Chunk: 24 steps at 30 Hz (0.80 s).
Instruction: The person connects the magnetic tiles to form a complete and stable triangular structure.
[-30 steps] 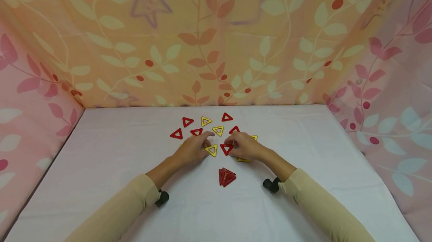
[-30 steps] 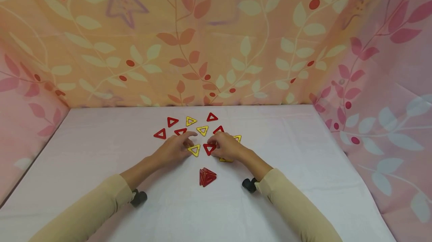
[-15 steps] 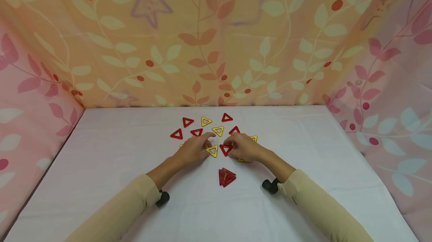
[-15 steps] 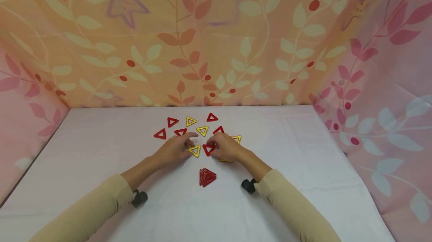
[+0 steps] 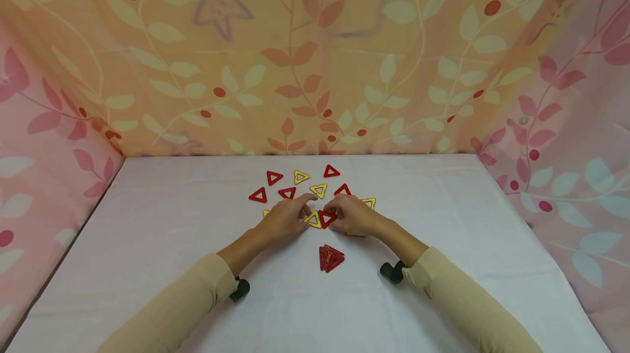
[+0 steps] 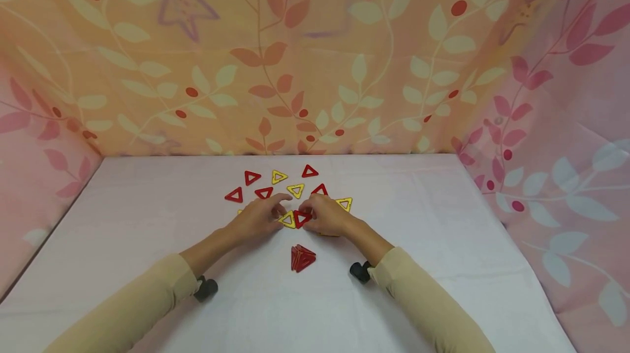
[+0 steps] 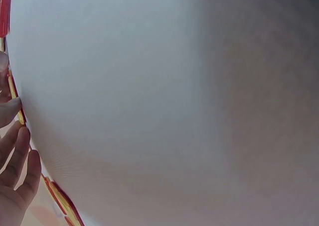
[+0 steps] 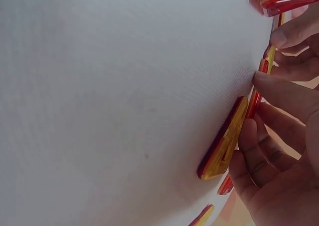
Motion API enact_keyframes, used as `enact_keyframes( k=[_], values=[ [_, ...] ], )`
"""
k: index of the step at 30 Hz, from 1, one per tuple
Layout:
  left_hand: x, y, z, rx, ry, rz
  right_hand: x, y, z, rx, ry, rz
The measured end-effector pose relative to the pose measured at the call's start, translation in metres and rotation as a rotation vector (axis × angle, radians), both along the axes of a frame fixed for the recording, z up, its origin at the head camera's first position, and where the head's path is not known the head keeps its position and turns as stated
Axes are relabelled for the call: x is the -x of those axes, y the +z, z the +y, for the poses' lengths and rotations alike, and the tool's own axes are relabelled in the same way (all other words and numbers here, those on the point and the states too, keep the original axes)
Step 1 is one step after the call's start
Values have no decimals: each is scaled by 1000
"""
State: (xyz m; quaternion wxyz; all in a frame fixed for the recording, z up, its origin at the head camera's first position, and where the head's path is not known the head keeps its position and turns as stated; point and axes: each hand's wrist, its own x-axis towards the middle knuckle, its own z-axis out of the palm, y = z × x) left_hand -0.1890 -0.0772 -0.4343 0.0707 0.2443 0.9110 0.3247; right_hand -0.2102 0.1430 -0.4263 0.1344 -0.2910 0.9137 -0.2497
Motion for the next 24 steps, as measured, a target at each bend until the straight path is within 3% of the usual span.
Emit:
enact_keyframes(
  k=[24],
  values=[
    [1, 3, 1, -27, -9, -4, 1, 1, -1, 0, 17, 26]
  ],
)
